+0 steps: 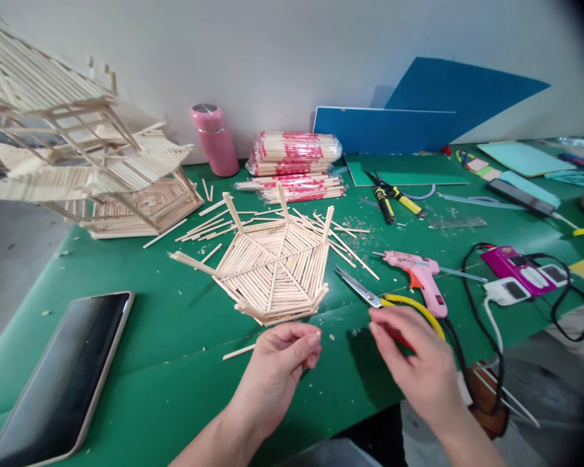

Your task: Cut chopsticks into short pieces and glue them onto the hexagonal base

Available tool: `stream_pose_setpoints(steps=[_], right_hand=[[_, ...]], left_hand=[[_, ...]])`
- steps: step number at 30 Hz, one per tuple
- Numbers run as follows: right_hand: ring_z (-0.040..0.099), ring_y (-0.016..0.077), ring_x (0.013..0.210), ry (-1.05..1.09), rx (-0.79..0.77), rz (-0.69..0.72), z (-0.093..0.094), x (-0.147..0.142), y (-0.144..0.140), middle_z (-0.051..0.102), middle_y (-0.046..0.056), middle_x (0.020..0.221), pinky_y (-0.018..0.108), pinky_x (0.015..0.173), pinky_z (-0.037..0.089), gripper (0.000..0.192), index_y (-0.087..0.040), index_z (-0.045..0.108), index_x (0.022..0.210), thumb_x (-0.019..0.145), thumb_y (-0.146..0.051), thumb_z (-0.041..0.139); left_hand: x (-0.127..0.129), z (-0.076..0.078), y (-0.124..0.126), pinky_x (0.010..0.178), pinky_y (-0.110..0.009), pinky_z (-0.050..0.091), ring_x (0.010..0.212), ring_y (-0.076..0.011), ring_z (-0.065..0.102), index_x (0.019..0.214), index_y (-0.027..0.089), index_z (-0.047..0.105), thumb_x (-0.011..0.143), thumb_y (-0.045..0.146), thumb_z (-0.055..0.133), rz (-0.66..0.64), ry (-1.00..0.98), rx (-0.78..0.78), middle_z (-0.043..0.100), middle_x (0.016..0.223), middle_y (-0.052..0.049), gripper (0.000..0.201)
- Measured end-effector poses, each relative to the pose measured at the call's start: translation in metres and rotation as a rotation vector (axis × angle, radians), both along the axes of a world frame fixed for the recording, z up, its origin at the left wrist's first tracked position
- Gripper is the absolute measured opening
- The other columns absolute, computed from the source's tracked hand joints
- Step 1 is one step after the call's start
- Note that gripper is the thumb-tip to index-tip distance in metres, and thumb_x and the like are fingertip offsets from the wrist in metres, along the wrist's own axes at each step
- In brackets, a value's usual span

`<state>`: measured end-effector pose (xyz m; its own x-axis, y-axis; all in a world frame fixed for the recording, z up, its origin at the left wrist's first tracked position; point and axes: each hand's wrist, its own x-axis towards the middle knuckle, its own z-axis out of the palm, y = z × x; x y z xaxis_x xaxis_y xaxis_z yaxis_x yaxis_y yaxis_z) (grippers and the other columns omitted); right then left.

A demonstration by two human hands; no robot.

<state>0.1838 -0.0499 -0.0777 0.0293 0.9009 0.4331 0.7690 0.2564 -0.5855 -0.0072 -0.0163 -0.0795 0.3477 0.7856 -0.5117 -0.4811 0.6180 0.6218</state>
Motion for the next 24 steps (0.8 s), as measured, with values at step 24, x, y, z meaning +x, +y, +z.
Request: stream_pose_setpoints(steps=[24], right_hand=[[0.052,0.0138,0.064,0.085,0.041,0.378,-0.009,-0.040,-0.032,0.056,0.006,0.072,0.027,0.055,0.048,0.020,-0.013,0.060,0.090,0.075,-0.002,0.054]], left_hand=[[-0.007,0.004,-0.039,0.047,-0.017,0.035,0.047,-0.0052,0.046,0.057,0.011,0.068,0.059,0.024,0.076,-0.153,0.020,-0.094,0.059,0.051,-0.001,0.015]])
